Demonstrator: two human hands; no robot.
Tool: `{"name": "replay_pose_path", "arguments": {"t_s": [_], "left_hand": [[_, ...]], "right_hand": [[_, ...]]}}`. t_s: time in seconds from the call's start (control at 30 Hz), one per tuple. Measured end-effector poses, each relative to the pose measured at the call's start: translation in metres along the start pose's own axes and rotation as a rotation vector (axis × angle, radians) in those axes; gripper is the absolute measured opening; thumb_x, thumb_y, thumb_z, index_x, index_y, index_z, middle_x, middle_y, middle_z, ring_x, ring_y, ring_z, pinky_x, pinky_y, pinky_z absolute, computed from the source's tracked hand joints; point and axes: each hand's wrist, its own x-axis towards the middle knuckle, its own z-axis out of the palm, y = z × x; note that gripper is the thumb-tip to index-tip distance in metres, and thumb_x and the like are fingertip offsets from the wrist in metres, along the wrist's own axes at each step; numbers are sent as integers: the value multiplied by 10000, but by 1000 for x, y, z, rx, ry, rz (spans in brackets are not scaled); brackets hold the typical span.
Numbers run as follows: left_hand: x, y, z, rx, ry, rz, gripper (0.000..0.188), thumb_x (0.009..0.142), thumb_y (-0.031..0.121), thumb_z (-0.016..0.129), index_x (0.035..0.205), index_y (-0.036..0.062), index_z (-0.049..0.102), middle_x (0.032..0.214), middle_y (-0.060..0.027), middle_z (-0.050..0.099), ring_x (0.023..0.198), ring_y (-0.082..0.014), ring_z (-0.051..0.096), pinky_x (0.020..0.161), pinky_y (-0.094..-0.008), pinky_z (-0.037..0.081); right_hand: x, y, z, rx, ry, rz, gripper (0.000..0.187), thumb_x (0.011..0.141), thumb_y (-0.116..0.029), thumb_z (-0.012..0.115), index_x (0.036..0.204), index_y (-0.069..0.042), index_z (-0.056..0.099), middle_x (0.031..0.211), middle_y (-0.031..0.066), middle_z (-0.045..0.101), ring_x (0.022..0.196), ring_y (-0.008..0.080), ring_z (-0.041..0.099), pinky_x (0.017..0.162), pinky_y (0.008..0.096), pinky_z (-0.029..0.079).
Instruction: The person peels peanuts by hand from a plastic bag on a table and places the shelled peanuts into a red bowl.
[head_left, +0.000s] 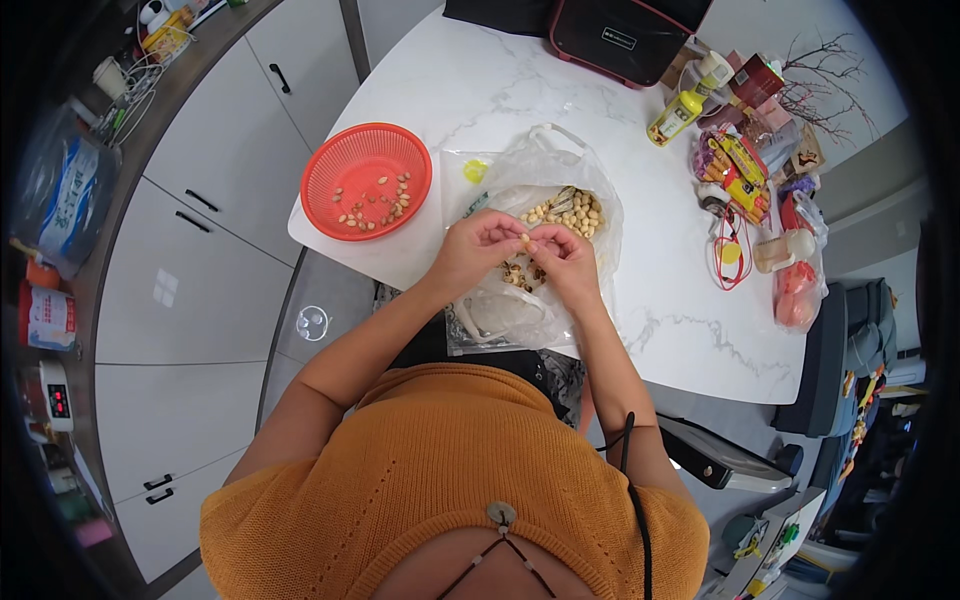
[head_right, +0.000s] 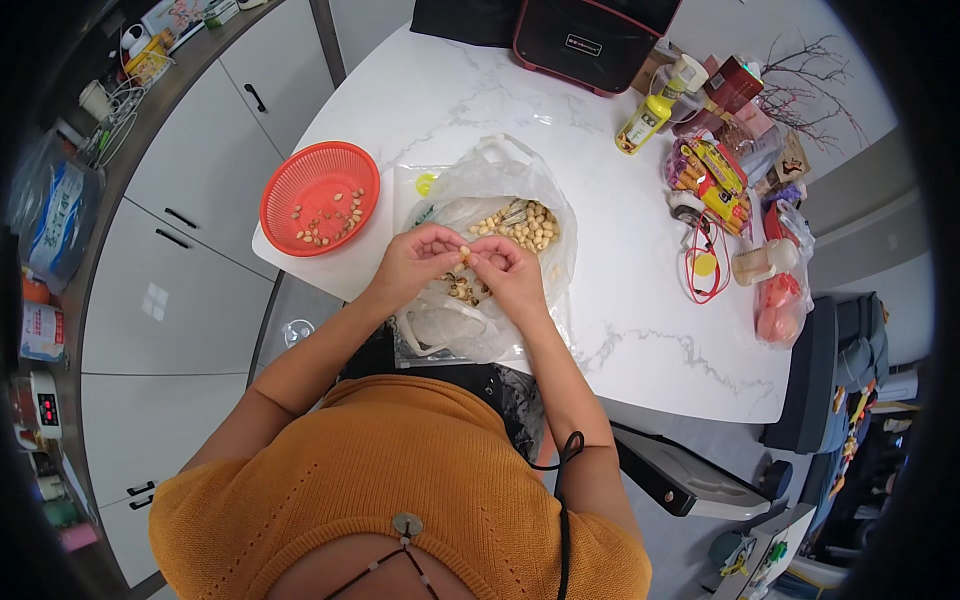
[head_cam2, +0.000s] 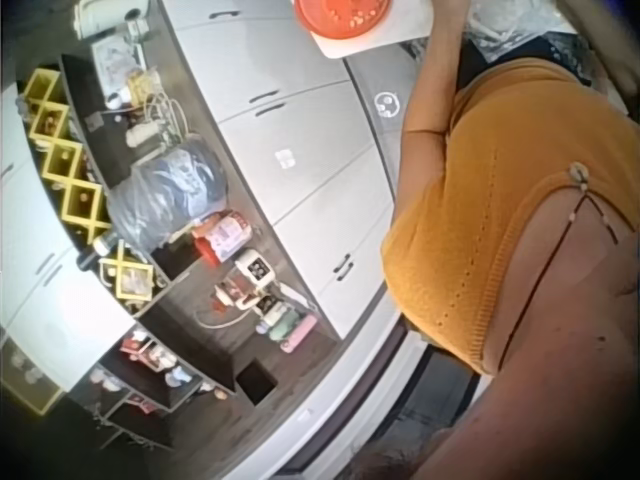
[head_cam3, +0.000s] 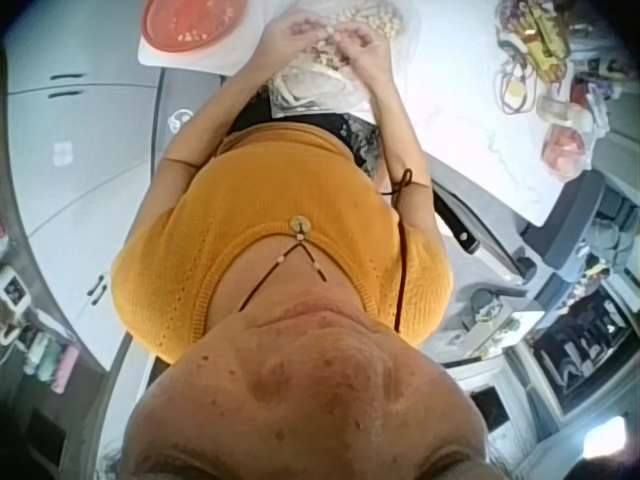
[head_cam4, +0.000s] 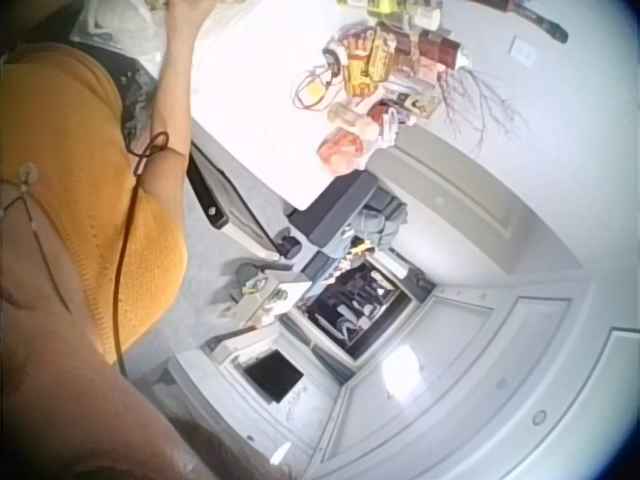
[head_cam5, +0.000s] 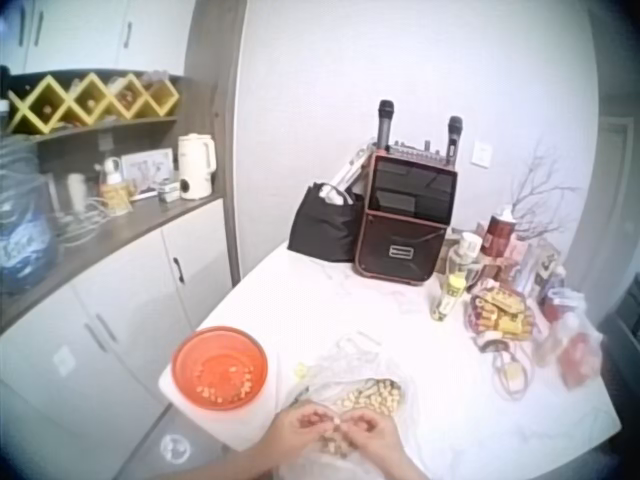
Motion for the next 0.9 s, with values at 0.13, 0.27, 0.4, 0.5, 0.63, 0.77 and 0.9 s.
{"name": "replay_pose_path", "arguments": {"t_s": [0.13, 0.27, 0.4, 0.5, 0.63, 0.77, 0.9], "left_hand": [[0, -1, 0, 18, -7, 5, 142, 828, -26, 580, 969, -25, 563, 919, -63, 609, 837, -89, 586, 759, -211, 479], [0, -5, -3, 21, -5, 18, 115, 826, -31, 584, 939, -20, 561, 901, -56, 602, 832, -88, 584, 758, -210, 480], [1, -8, -3, -9, -11, 43, 94, 825, -43, 580, 910, -15, 553, 885, -46, 583, 830, -87, 578, 757, -212, 480], [0, -7, -2, -3, -8, 51, 83, 827, -51, 573, 896, -16, 546, 880, -42, 568, 831, -86, 573, 756, -214, 480], [0, -4, 0, 37, -2, 90, 72, 832, -53, 565, 891, -18, 541, 879, -43, 560, 832, -87, 570, 756, -213, 478], [-2, -4, 1, 65, 11, 78, 72, 830, -49, 568, 890, -18, 541, 879, -47, 559, 832, -84, 571, 749, -210, 478], [-1, -3, 1, 74, 35, 11, 87, 824, -28, 588, 903, -16, 553, 893, -46, 549, 836, -76, 567, 738, -201, 471]], "right_hand": [[1, 7, -2, -67, 13, -63, 92, 788, -38, 660, 874, -33, 627, 607, -89, 486, 509, -17, 360, 466, 141, 300], [-1, 4, 1, -91, 9, -94, 97, 779, -43, 668, 868, -32, 633, 627, -75, 466, 505, 0, 343, 472, 150, 292], [0, 7, 0, -247, 17, -223, 98, 767, -46, 673, 860, -29, 644, 668, -45, 458, 528, 26, 358, 497, 170, 304], [-1, 7, 1, -253, 23, -198, 97, 758, -43, 675, 851, -31, 650, 665, -36, 444, 542, 39, 366, 511, 185, 313], [0, 10, 0, -274, 13, -214, 92, 767, -30, 663, 857, -25, 644, 687, -40, 452, 548, 33, 370, 512, 180, 320], [-1, 10, 0, -286, 20, -219, 84, 770, -25, 658, 852, -22, 643, 685, -41, 450, 551, 34, 372, 514, 182, 322], [0, 8, 2, -162, 35, -146, 71, 772, -43, 668, 840, -31, 651, 652, -50, 473, 543, 27, 387, 503, 176, 319]]}}
